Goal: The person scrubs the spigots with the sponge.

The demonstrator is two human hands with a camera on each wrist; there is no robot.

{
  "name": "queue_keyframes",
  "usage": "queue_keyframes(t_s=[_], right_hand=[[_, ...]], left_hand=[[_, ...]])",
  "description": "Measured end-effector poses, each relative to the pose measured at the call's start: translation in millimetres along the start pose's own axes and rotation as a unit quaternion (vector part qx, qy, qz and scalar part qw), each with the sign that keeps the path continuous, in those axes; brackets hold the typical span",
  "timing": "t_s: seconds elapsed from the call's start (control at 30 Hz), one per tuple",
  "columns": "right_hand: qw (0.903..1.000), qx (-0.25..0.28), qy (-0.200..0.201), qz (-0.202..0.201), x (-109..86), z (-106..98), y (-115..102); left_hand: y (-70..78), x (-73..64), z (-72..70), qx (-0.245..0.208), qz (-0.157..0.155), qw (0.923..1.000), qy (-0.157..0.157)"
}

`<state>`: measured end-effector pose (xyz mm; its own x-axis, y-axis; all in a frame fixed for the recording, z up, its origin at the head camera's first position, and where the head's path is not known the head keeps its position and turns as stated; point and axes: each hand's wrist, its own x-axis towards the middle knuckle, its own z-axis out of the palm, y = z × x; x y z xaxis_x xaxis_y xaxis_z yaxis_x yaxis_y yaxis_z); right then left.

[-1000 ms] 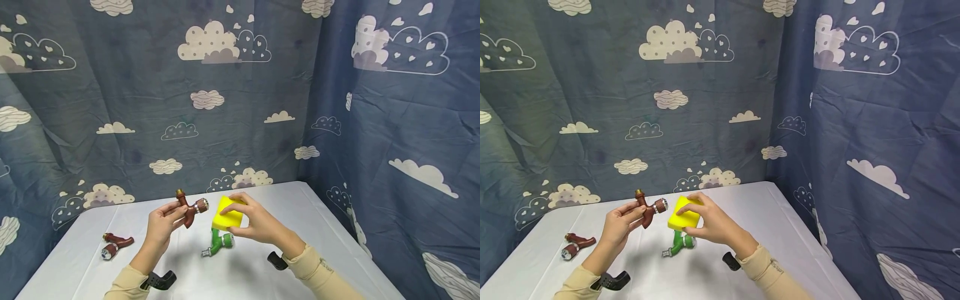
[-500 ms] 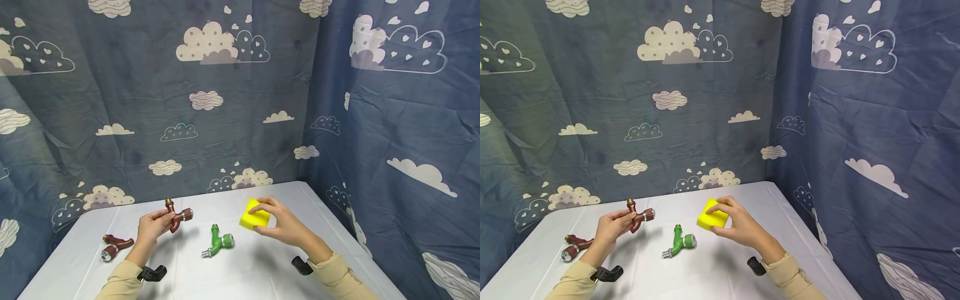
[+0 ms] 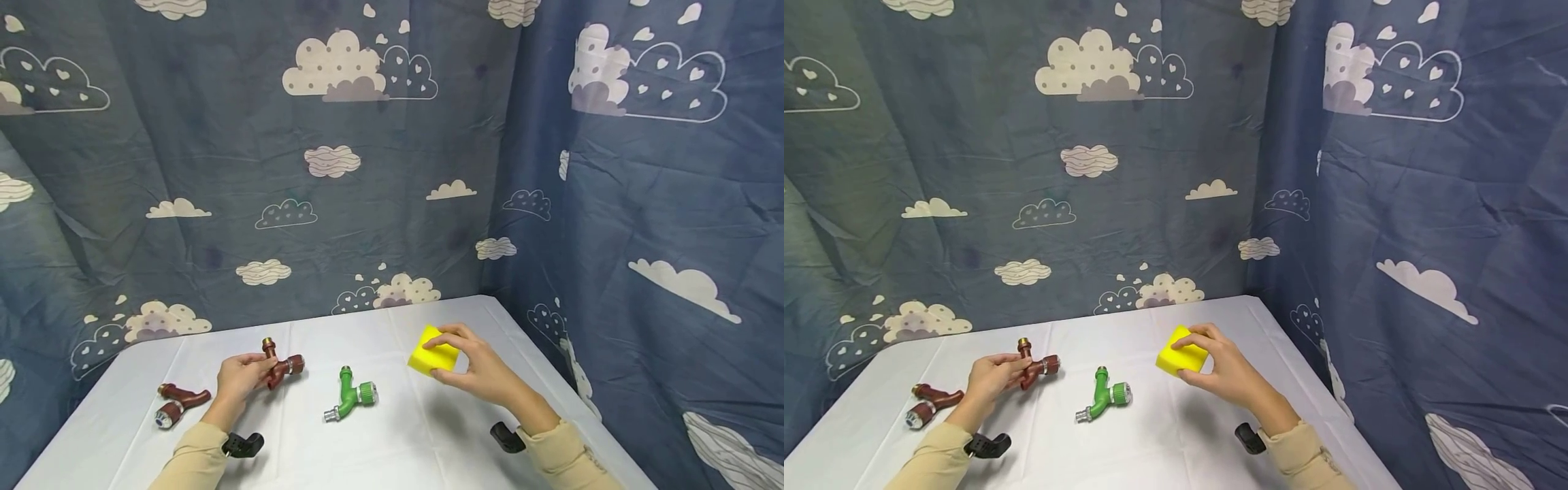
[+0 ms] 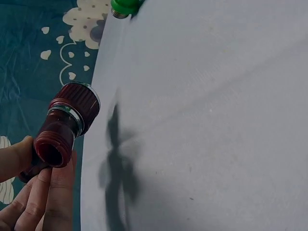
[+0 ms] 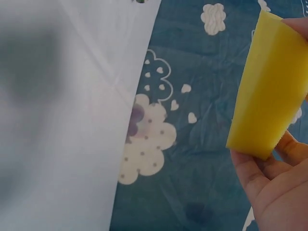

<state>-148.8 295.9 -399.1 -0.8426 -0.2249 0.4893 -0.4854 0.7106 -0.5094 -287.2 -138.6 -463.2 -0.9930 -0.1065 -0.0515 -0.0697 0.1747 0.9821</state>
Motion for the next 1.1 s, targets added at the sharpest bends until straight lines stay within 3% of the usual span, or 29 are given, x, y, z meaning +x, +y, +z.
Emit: queue_keyframes(t_s=[0.67,1.1], right_hand=[[0.9991,-0.016,0.021,0.033,-18.7,-19.7,19.7],[0.9984,-0.021,0.033,0.042,-24.6,-28.2,26.9]], left_hand=[[-3.6,6.0,2.4,0.065,-0.006,0.9975,0.027],[-7.1,13.1,-2.4,0.144,-0.004,0.9882,0.052]])
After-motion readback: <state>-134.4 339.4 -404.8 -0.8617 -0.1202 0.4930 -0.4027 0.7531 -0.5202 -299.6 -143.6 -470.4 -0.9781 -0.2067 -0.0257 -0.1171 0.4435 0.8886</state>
